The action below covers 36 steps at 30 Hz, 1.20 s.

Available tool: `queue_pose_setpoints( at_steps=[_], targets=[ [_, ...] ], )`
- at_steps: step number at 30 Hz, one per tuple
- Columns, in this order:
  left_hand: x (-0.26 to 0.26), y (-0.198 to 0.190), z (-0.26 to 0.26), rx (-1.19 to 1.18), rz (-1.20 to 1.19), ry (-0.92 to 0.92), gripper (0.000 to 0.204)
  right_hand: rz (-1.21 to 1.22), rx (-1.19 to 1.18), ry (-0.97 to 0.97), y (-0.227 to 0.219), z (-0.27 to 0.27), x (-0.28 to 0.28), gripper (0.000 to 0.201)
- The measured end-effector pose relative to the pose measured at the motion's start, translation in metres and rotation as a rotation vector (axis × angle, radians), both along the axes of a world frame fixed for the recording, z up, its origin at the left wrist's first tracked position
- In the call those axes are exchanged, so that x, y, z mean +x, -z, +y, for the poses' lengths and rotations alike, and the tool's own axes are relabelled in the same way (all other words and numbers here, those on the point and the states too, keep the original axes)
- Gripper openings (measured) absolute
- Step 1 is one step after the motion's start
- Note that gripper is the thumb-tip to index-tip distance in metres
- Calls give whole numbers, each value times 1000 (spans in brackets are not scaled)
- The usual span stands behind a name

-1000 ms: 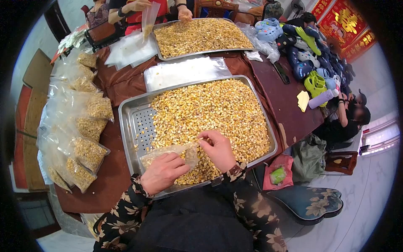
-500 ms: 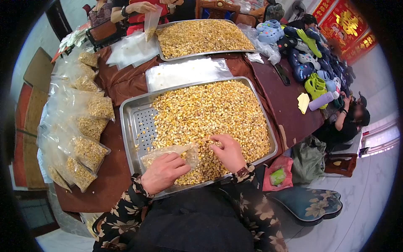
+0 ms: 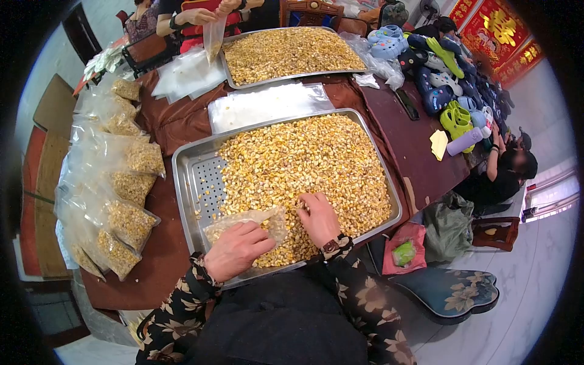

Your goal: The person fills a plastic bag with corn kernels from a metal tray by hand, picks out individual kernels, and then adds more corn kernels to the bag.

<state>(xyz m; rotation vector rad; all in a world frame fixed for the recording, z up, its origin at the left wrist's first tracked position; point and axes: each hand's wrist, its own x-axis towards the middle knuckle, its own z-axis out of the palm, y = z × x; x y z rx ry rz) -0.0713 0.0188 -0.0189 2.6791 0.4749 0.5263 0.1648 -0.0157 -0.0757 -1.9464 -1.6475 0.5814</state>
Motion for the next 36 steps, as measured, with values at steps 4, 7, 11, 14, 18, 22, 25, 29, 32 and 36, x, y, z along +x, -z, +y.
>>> queue_pose_setpoints(
  at_steps=[4, 7, 11, 14, 18, 22, 25, 29, 32, 36],
  targets=[
    [-3, -1, 1, -18, -11, -7, 22, 138, 98, 41, 2, 8, -1, 18],
    [-3, 0, 1, -23, -1, 1, 23, 239, 29, 145, -7, 8, 0, 14],
    [-1, 1, 1, -19, -2, -7, 24, 433, -41, 157, -15, 8, 0, 16],
    [0, -1, 1, -29, 0, -10, 25, 524, 14, 110, -40, 7, -16, 16],
    [0, 2, 2, -19, -9, -8, 25, 499, -63, -159, -56, 1, -32, 19],
    [-2, 1, 1, -24, -22, -15, 25, 434, -59, -65, -56, -1, -21, 21],
    [-2, 2, 1, -34, -23, -10, 25, 238, -48, -14, -49, -7, -2, 22],
    [-1, 0, 1, -32, -25, -10, 24, 128, -115, 51, -33, -21, 12, 27],
    [0, 0, 1, -23, -28, -7, 23, -26, -88, 36, -13, -29, 15, 38],
    [2, -1, 1, -29, -17, 8, 23, -1, -96, 64, -8, -20, -2, 49]
  ],
)
